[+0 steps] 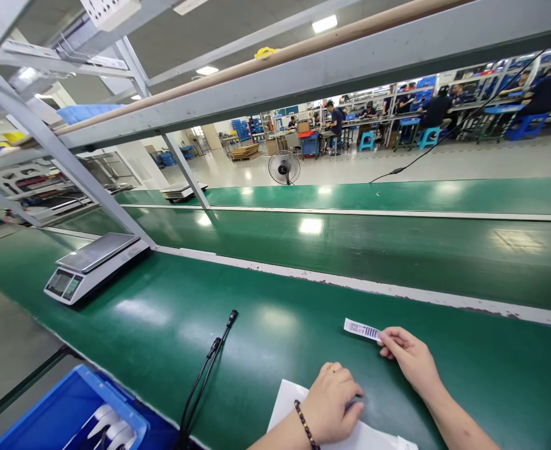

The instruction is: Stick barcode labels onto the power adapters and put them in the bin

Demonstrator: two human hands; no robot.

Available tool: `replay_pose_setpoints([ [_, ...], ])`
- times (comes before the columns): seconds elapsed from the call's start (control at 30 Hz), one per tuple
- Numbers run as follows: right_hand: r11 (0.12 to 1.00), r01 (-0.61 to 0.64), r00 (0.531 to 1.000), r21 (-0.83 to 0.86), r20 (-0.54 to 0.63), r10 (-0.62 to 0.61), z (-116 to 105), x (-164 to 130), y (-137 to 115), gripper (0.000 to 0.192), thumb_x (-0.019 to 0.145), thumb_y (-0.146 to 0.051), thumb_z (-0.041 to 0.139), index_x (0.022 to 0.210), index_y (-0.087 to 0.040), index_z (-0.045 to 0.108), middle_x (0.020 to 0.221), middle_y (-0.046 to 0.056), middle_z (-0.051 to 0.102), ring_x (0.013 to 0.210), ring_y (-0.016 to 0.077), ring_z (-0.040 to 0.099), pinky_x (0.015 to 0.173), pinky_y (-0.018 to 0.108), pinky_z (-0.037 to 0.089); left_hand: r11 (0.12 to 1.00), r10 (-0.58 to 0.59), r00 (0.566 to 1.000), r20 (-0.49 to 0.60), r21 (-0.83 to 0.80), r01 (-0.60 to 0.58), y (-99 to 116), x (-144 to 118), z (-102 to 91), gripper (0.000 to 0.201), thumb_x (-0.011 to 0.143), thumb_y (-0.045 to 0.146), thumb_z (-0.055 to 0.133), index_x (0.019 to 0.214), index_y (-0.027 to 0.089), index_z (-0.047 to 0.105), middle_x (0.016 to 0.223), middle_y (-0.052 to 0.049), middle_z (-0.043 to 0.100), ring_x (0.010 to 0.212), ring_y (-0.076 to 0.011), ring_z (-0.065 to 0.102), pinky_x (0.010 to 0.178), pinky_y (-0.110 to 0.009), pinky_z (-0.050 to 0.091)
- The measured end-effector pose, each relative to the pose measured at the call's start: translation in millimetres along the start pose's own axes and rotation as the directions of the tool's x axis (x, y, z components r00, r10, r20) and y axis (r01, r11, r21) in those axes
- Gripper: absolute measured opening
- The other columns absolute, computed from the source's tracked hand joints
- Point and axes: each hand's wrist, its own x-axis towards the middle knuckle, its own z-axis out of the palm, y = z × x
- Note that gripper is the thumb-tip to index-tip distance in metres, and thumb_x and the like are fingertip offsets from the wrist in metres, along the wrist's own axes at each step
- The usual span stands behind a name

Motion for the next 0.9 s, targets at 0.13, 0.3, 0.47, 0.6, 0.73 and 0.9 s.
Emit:
replay_pose_setpoints([
  [0.13,1.000,-0.007,1.000,-0.007,0.001,0.007,0.5,0.2,-0.3,0.048,0.060,-0.065,0.066,0.067,-0.018,0.063,0.058,0.005,0.063,0.050,0.0155,0.057,0.048,0.026,0.047,1.000,-0.004,1.000,0.000,0.006,0.004,-0.1,-0.2,0.5,0.017,0.076,0.027,0.060,0.092,0.022,0.058,0.085,-0.001,0.059,0.083,-0.0153,0.049,0.083,-0.032,0.038],
  [0.3,1.000,-0.017,1.000,-0.011,0.005,0.017,0.2,0.4,0.0,0.049,0.060,-0.066,0.065,0.068,-0.018,0.062,0.059,0.005,0.063,0.051,0.0157,0.057,0.049,0.026,0.047,1.000,0.002,1.000,0.004,-0.001,-0.002,-0.8,0.0,1.4,0.016,0.076,0.026,0.059,0.092,0.021,0.058,0.084,-0.001,0.059,0.082,-0.0156,0.049,0.083,-0.033,0.038],
  [0.47,1.000,-0.017,1.000,-0.010,0.007,0.017,-0.2,0.3,0.5,0.049,0.060,-0.066,0.066,0.068,-0.018,0.062,0.059,0.005,0.063,0.051,0.0159,0.058,0.049,0.026,0.047,1.000,0.002,1.000,0.007,-0.005,-0.002,-1.5,0.1,2.0,0.017,0.076,0.026,0.059,0.093,0.022,0.059,0.085,-0.001,0.060,0.083,-0.0160,0.049,0.083,-0.033,0.038],
  [0.6,1.000,-0.014,1.000,-0.004,0.011,0.014,0.2,1.1,1.6,0.047,0.061,-0.065,0.065,0.068,-0.018,0.062,0.061,0.005,0.064,0.052,0.0156,0.058,0.049,0.026,0.047,1.000,-0.003,1.000,-0.008,-0.014,0.003,-1.4,-0.5,2.5,0.018,0.075,0.027,0.060,0.092,0.022,0.058,0.085,-0.001,0.060,0.083,-0.0158,0.049,0.082,-0.033,0.038],
  [0.73,1.000,-0.009,1.000,0.000,0.017,0.009,-0.1,1.5,2.8,0.046,0.062,-0.063,0.066,0.068,-0.018,0.062,0.060,0.005,0.063,0.051,0.0151,0.057,0.049,0.026,0.046,1.000,-0.003,1.000,-0.021,-0.014,0.003,-1.1,-0.4,2.1,0.018,0.075,0.026,0.061,0.092,0.022,0.058,0.085,-0.001,0.060,0.083,-0.0157,0.049,0.082,-0.032,0.038],
  [0.9,1.000,-0.007,1.000,-0.001,0.020,0.007,-0.4,1.3,3.4,0.045,0.063,-0.062,0.066,0.068,-0.018,0.062,0.058,0.004,0.062,0.050,0.0148,0.056,0.049,0.026,0.046,1.000,0.000,1.000,-0.019,-0.005,0.000,-0.4,0.2,0.4,0.017,0.075,0.026,0.061,0.091,0.022,0.058,0.085,-0.001,0.060,0.083,-0.0153,0.049,0.082,-0.032,0.038],
])
